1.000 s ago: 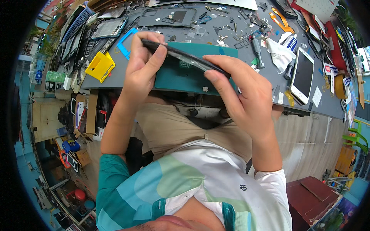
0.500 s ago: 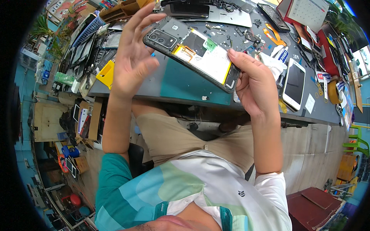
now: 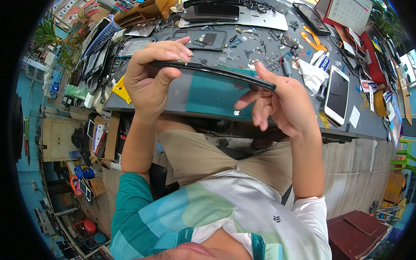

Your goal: The person removes a small component from a disassembled smartphone, then reassembles the device by aligning and pressing the back cover onto the chassis. The person then handles a head-mounted camera and adjusts the headstrap.

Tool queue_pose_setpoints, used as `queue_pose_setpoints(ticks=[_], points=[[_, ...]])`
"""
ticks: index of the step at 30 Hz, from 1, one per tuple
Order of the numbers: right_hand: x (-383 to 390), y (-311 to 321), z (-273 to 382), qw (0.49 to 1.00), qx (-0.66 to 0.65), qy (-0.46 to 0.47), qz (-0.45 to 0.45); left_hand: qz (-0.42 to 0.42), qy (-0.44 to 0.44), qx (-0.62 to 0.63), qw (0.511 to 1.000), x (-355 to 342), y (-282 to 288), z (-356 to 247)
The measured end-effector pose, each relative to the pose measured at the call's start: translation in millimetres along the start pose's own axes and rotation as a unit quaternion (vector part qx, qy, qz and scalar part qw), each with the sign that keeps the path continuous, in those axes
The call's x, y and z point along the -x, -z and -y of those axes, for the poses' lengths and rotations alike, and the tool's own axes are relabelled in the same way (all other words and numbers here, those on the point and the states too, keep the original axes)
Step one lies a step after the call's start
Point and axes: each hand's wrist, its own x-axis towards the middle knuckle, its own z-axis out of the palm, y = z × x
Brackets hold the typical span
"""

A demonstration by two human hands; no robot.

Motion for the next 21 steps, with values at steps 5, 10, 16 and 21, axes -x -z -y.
queue_pose_setpoints(ticks=[5,10,16,21], points=[[19,-2,-2,0.906,0.296,0.248,-0.172,-0.034,0.044,0.072,0.996,15,-8,1],[16,-23,-9,0.743,0.467,0.468,-0.101,-0.039,0.093,0.048,0.994,43,-24,-1],[0,-30,-26,0.728,0.487,0.476,-0.080,-0.049,0.136,0.049,0.988,55,-27,2],[-4,-31,-26,0.734,0.485,0.467,-0.086,-0.053,0.193,0.078,0.977,56,-27,2]])
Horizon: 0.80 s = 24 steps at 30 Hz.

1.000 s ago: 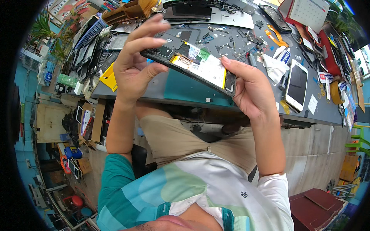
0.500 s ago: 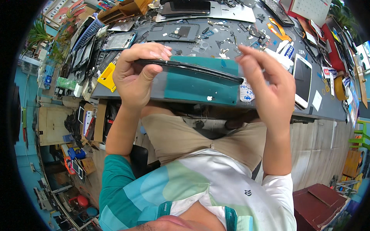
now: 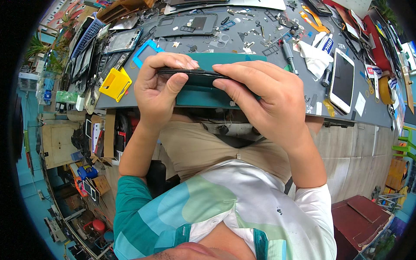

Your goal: The person removes a small component from a disassembled smartphone, then reassembles the device by aligning and pressing the back cover onto the chassis. The person then handles a head-mounted camera and adjusts the headstrap.

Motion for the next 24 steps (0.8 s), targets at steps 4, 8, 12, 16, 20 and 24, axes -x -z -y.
queue_pose_setpoints(ticks=[4,8,12,16,20,24], points=[[-3,-1,0,1.000,0.002,-0.003,0.008,0.029,0.014,-0.037,0.999,-2,0,-10],[-4,-2,0,1.000,0.001,-0.002,0.017,0.043,-0.009,-0.076,0.996,-3,4,-5],[-6,-1,2,0.999,-0.023,-0.025,0.023,0.041,0.001,-0.069,0.997,-3,5,-6],[-9,4,6,0.993,-0.070,-0.076,0.050,0.037,0.019,-0.020,0.999,-5,1,-7],[-21,17,12,0.979,-0.090,-0.140,0.117,0.038,0.043,-0.006,0.998,-4,1,-8],[-40,26,14,0.975,-0.031,-0.134,0.176,0.033,0.050,-0.014,0.998,-4,1,-10]])
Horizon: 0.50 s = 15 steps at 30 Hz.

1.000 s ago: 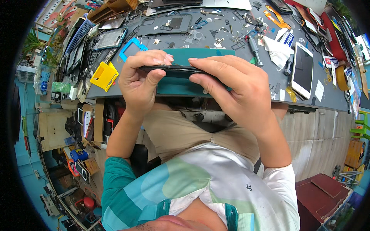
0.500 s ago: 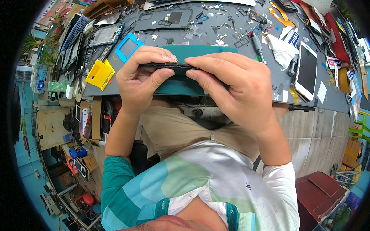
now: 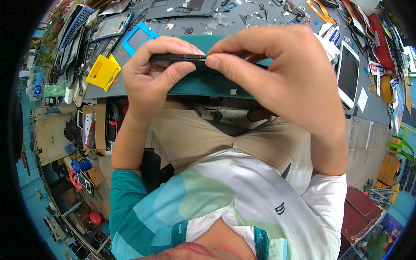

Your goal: The person removes a small component from a disassembled smartphone, then reassembles the device by aligning and pressing the back cover onto the chassis. The person then handles a head-mounted camera and adjusts the headstrap.

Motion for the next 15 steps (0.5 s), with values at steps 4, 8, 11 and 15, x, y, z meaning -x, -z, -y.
queue_pose_setpoints(ticks=[4,8,11,15], points=[[-13,13,6,0.995,0.063,0.007,0.073,-0.007,0.014,-0.025,1.000,1,0,-5],[-16,13,15,0.995,0.045,-0.035,0.084,0.003,0.006,-0.021,1.000,1,1,-3],[-16,13,16,0.995,0.060,-0.034,0.077,-0.008,0.020,0.017,1.000,2,-1,-2],[-17,10,21,0.982,0.159,0.079,0.070,-0.010,0.027,0.016,0.999,1,-1,-2]])
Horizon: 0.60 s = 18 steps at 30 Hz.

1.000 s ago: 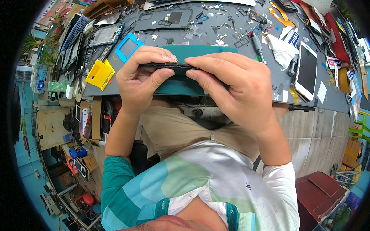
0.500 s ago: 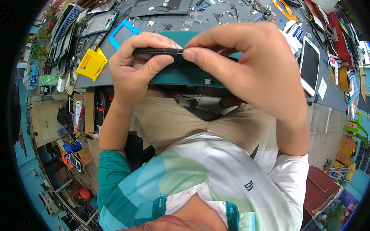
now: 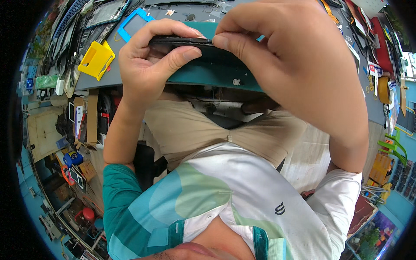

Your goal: The person removes a small component from a disassembled smartphone, then reassembles the device by aligning and pressing the back cover onto the chassis. The person then handles a head-mounted camera and adjusts the headstrap.

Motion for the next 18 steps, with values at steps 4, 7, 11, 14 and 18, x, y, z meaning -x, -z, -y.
queue_pose_setpoints(ticks=[4,7,11,14,18], points=[[1,-7,3,0.998,0.040,0.036,-0.020,-0.002,-0.010,-0.023,1.000,0,1,-1],[4,-13,1,0.998,0.025,0.037,-0.041,-0.001,-0.012,-0.018,1.000,0,1,1],[8,-16,3,0.997,0.036,0.028,-0.056,0.003,-0.024,-0.007,1.000,-1,2,4],[9,-17,3,0.996,0.046,0.033,-0.065,0.005,-0.031,-0.015,0.999,-1,2,4],[11,-20,1,0.995,0.044,0.043,-0.073,0.010,-0.043,-0.023,0.999,-2,4,5]])
